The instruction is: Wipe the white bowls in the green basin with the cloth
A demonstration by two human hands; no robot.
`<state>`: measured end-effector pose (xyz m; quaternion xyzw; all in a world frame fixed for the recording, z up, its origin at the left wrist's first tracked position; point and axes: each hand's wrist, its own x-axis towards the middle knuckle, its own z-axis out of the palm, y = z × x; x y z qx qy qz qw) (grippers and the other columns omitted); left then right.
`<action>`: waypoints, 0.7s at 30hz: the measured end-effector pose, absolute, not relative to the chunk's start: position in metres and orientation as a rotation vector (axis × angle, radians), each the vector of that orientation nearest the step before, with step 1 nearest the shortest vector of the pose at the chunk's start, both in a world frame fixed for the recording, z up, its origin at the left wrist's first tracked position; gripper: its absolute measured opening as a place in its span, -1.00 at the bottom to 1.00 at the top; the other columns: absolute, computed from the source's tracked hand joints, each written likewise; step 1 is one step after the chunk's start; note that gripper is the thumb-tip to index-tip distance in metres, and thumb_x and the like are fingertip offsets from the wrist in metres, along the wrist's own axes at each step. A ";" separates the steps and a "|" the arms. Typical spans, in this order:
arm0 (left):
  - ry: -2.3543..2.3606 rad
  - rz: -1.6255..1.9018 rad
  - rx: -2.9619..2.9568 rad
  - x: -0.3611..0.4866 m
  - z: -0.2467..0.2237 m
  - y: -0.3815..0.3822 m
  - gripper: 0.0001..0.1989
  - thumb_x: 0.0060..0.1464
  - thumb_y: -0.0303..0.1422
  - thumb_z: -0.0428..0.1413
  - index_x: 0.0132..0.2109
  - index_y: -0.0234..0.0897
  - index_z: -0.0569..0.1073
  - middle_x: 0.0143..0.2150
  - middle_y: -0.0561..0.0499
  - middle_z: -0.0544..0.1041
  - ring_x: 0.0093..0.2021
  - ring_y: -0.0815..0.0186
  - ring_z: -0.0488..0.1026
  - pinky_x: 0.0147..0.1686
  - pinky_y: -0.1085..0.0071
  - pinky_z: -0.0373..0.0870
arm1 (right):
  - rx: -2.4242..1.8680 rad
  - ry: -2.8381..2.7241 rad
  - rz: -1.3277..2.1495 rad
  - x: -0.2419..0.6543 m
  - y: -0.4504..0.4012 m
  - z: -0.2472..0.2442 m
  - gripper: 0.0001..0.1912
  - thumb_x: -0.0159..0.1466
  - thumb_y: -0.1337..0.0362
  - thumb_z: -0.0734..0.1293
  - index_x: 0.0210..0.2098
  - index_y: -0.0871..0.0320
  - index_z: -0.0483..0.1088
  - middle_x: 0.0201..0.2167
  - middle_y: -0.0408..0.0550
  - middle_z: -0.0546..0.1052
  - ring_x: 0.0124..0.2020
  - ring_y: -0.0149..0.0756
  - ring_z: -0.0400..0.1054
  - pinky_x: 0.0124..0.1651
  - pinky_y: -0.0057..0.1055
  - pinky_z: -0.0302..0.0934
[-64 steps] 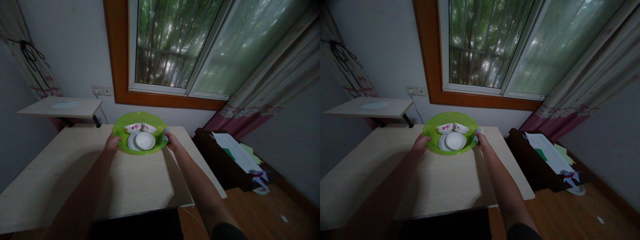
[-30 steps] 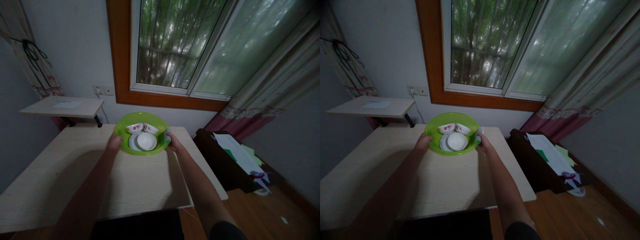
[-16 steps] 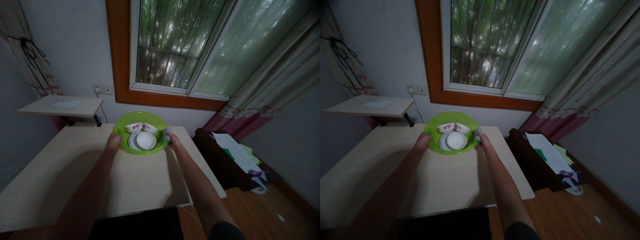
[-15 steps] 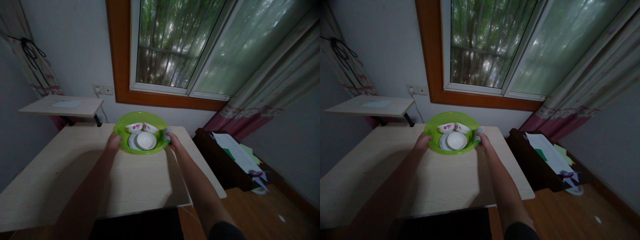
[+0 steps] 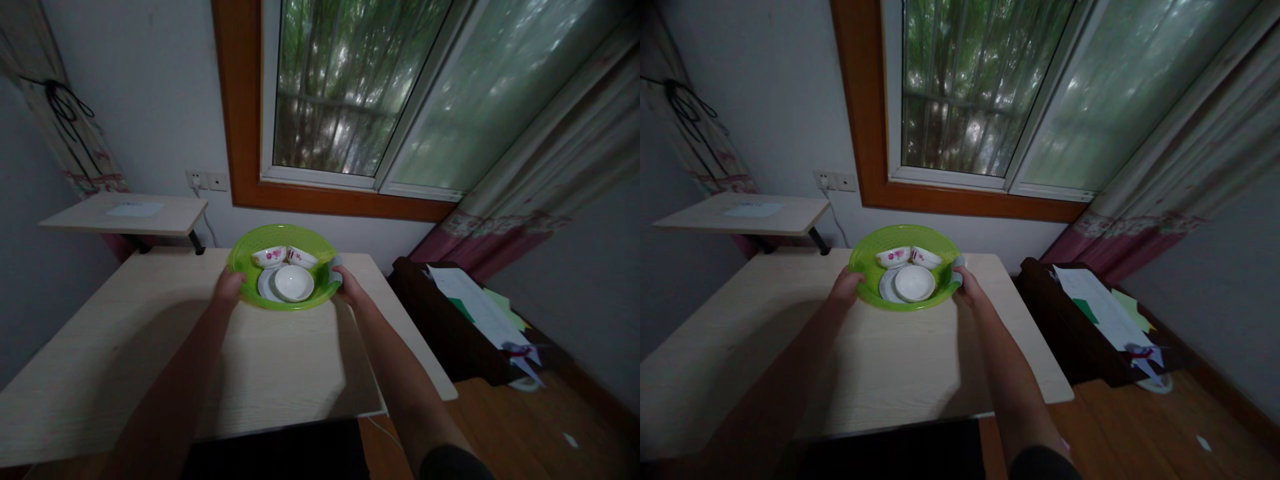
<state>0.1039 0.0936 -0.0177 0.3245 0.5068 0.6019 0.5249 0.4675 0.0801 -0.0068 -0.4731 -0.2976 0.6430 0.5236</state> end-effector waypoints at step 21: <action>1.242 1.434 0.736 0.108 -0.005 0.085 -0.48 -0.35 -0.46 0.29 -0.10 -0.24 0.70 -0.23 -0.11 0.76 -0.18 -0.01 0.72 -0.25 0.24 0.68 | -1.225 -0.729 1.386 0.477 0.083 -0.011 -0.79 0.24 0.25 0.47 -0.14 0.15 0.63 -0.26 0.04 0.79 -0.31 -0.14 0.72 -0.22 -0.34 0.65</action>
